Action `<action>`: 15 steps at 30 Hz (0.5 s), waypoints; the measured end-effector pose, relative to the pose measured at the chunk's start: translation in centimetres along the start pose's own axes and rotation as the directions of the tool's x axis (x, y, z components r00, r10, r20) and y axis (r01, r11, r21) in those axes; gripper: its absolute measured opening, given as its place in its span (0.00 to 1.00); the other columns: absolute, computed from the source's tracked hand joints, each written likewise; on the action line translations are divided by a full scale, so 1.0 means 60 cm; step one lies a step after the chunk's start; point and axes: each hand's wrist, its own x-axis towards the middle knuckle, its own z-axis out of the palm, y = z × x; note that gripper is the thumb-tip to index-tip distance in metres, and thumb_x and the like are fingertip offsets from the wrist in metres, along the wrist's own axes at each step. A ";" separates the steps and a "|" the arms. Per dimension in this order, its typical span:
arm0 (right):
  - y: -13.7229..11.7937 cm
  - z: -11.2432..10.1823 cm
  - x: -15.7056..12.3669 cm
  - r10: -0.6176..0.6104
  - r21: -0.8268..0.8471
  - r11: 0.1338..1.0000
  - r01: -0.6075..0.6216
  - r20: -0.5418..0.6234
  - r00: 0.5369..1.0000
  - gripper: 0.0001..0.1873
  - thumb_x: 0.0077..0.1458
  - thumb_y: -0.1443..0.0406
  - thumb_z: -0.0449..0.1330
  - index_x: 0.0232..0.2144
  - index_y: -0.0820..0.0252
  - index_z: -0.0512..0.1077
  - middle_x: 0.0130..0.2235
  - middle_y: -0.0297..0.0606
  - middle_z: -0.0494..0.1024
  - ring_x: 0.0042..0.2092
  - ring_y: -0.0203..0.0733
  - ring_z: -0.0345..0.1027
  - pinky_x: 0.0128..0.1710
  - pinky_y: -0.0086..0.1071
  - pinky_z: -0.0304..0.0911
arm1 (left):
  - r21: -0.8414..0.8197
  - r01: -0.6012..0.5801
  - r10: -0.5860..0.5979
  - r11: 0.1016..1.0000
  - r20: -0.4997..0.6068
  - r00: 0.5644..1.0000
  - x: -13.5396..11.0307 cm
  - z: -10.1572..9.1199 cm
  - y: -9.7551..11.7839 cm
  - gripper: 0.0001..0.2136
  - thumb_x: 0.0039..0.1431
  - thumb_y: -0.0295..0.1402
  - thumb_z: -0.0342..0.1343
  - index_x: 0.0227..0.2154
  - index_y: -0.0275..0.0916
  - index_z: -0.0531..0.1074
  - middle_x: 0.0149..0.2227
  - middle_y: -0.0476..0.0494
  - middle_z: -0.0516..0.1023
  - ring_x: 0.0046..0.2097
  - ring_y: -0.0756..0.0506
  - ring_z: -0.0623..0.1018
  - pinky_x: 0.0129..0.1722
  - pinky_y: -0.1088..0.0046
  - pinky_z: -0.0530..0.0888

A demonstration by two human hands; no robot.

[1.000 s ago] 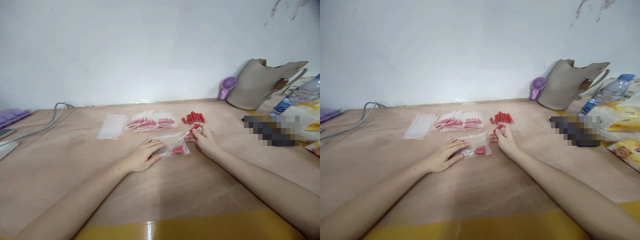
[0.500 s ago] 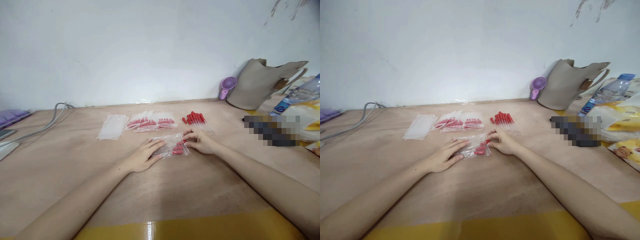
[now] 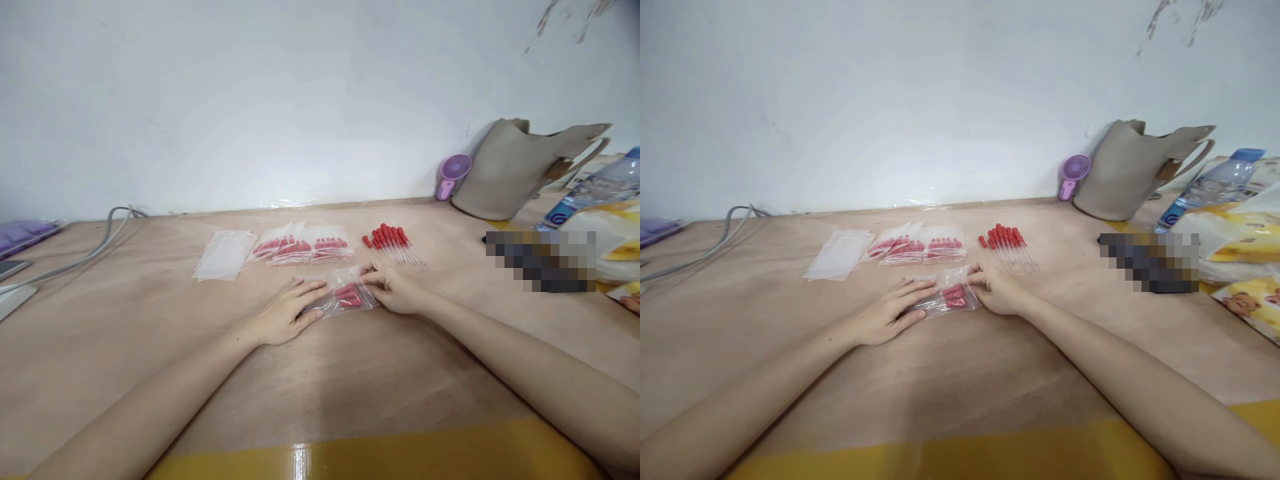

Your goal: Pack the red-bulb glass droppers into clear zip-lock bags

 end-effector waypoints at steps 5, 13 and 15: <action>0.008 -0.031 0.023 0.170 -0.206 0.955 -0.212 -0.203 0.964 0.08 0.49 0.67 0.56 0.29 0.61 0.76 0.33 0.42 0.75 0.37 0.43 0.66 0.40 0.36 0.59 | -0.002 0.000 0.000 1.000 0.015 1.000 0.000 0.001 -0.003 0.19 0.66 0.37 0.43 0.59 0.45 0.57 0.61 0.41 0.58 0.62 0.42 0.59 0.61 0.53 0.50; 0.027 -0.028 0.096 0.388 -0.578 0.619 -0.532 -0.364 0.847 0.15 0.53 0.61 0.52 0.32 0.65 0.75 0.40 0.50 0.74 0.44 0.50 0.64 0.44 0.40 0.54 | 0.029 0.001 -0.001 1.000 0.009 1.000 0.000 0.003 -0.004 0.20 0.66 0.38 0.42 0.59 0.43 0.57 0.61 0.41 0.59 0.62 0.43 0.59 0.61 0.53 0.52; 0.030 -0.018 0.110 0.436 -0.597 0.558 -0.576 -0.380 0.816 0.16 0.54 0.61 0.52 0.34 0.67 0.75 0.42 0.53 0.73 0.46 0.52 0.64 0.46 0.42 0.52 | 0.048 -0.008 0.008 0.999 0.010 1.000 -0.001 0.006 -0.005 0.20 0.66 0.38 0.42 0.59 0.43 0.57 0.61 0.42 0.59 0.62 0.43 0.59 0.61 0.53 0.52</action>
